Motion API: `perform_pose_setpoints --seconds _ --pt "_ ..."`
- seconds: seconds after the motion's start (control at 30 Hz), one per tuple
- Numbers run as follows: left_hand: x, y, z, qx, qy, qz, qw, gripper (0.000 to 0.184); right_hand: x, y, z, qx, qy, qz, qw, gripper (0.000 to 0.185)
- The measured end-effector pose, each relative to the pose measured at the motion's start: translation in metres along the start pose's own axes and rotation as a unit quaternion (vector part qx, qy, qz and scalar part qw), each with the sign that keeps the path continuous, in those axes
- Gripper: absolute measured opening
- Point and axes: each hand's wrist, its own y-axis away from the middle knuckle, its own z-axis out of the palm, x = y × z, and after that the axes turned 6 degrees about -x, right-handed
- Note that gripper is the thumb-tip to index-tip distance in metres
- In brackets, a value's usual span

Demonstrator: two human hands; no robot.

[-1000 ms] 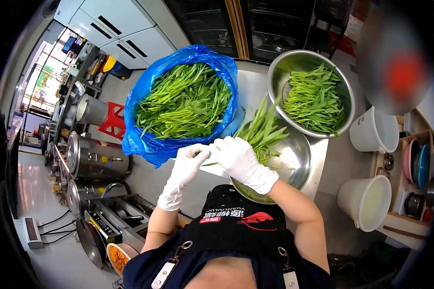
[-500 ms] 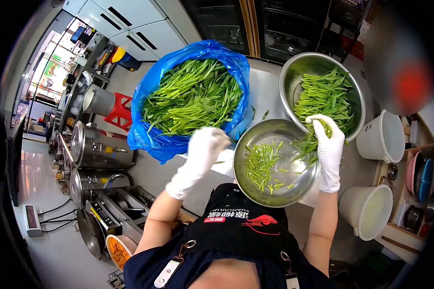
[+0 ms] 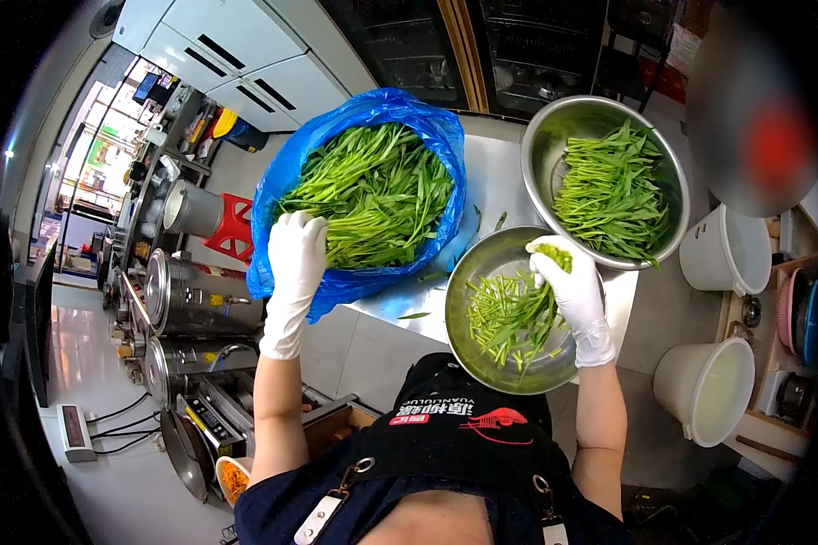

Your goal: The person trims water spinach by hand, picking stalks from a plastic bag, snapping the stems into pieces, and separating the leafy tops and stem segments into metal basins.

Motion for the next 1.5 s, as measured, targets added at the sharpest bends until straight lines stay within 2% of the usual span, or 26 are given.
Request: perform_pose_setpoints --seconds 0.1,0.13,0.2,0.23,0.27,0.33,0.4,0.47,0.5,0.6,0.7,0.77,0.8,0.83,0.87,0.9,0.93,1.0,1.03,1.07,1.13,1.2,1.23,1.3,1.4,1.5 --pt "0.007 0.011 -0.016 0.036 0.042 -0.006 0.998 0.01 -0.006 -0.004 0.013 -0.014 0.051 0.005 0.999 0.012" --pt "0.01 0.015 -0.02 0.048 0.061 -0.006 0.997 0.012 -0.015 -0.004 0.022 -0.021 0.082 -0.008 0.996 0.012" --pt "0.017 0.02 -0.027 0.05 0.078 0.008 0.996 0.016 -0.017 -0.011 0.042 -0.028 0.131 -0.094 0.986 0.012" --pt "0.02 0.022 -0.028 0.052 0.083 0.01 0.995 0.017 -0.025 -0.011 0.053 -0.036 0.166 -0.089 0.981 0.012" --pt "0.025 0.024 -0.029 0.054 0.089 0.013 0.994 0.017 -0.018 -0.017 0.063 -0.036 0.257 -0.197 0.945 0.014" --pt "0.036 0.026 -0.033 0.056 0.108 0.02 0.992 0.018 -0.014 -0.025 0.092 -0.052 0.265 -0.319 0.908 0.017" --pt "0.05 0.028 -0.037 0.045 0.125 0.021 0.991 0.016 -0.01 -0.027 0.117 -0.059 0.321 -0.381 0.865 0.02" --pt "0.064 0.033 -0.039 0.038 0.153 0.029 0.987 0.018 -0.001 -0.026 0.132 -0.073 0.409 -0.394 0.82 0.022" --pt "0.07 0.035 -0.036 0.042 0.165 0.025 0.985 0.018 0.003 -0.025 0.137 -0.076 0.456 -0.38 0.801 0.024" --pt "0.085 0.045 -0.022 0.032 0.209 -0.022 0.977 0.017 0.007 -0.02 0.13 -0.096 0.462 -0.345 0.811 0.021" --pt "0.102 0.057 -0.002 0.007 0.363 -0.073 0.929 0.009 0.013 -0.014 0.113 -0.08 0.358 -0.259 0.894 0.013" --pt "0.119 0.059 0.005 -0.017 0.394 -0.111 0.912 0.009 0.023 -0.012 0.098 -0.051 0.253 -0.192 0.947 0.009" --pt "0.126 0.06 0.009 -0.02 0.395 -0.126 0.91 0.009 0.025 -0.013 0.086 -0.012 0.137 -0.095 0.986 0.012" --pt "0.131 0.063 0.017 -0.034 0.415 -0.127 0.9 0.01 0.0 -0.014 0.068 0.007 0.081 -0.011 0.997 0.011" --pt "0.134 0.068 0.029 -0.048 0.435 -0.127 0.89 0.011 0.001 -0.018 0.047 0.055 0.033 -0.017 0.998 0.009" --pt "0.137 0.071 0.035 -0.063 0.453 -0.128 0.88 0.012 -0.005 -0.019 0.028 0.07 0.062 -0.049 0.994 0.01" --pt "0.141 0.069 0.032 -0.129 0.421 -0.075 0.895 0.019 -0.022 -0.014 0.021 0.11 0.05 -0.061 0.991 0.011" --pt "0.15 0.067 0.038 -0.159 0.406 0.001 0.9 0.024 -0.037 -0.007 -0.005 0.151 0.103 -0.071 0.981 0.011" --pt "0.148 0.063 0.037 -0.162 0.421 0.006 0.892 0.027 -0.04 -0.002 -0.014 0.165 0.104 -0.081 0.977 0.011" --pt "0.141 0.056 0.035 -0.14 0.389 0.032 0.91 0.026 -0.041 0.003 -0.023 0.18 0.105 -0.091 0.974 0.012" --pt "0.123 0.049 0.034 -0.154 0.347 -0.022 0.925 0.022 -0.041 0.013 -0.034 0.181 0.087 -0.105 0.974 0.012" --pt "0.1 0.038 0.038 -0.093 0.266 -0.026 0.959 0.014 -0.038 0.019 -0.037 0.186 0.088 -0.096 0.974 0.011" --pt "0.09 0.025 0.038 -0.114 0.183 -0.017 0.976 0.011 -0.031 0.02 -0.038 0.182 0.076 -0.095 0.976 0.01" --pt "0.077 0.004 0.054 -0.046 0.162 -0.005 0.986 0.008 -0.026 0.021 -0.033 0.166 0.072 -0.088 0.98 0.01" --pt "0.076 -0.018 0.105 -0.113 -0.017 0.011 0.993 0.009 -0.02 0.02 -0.019 0.124 0.072 -0.08 0.986 0.01" --pt "0.084 -0.023 0.141 -0.146 -0.051 0.014 0.988 0.006 -0.027 0.024 -0.006 0.095 0.101 -0.057 0.989 0.009"
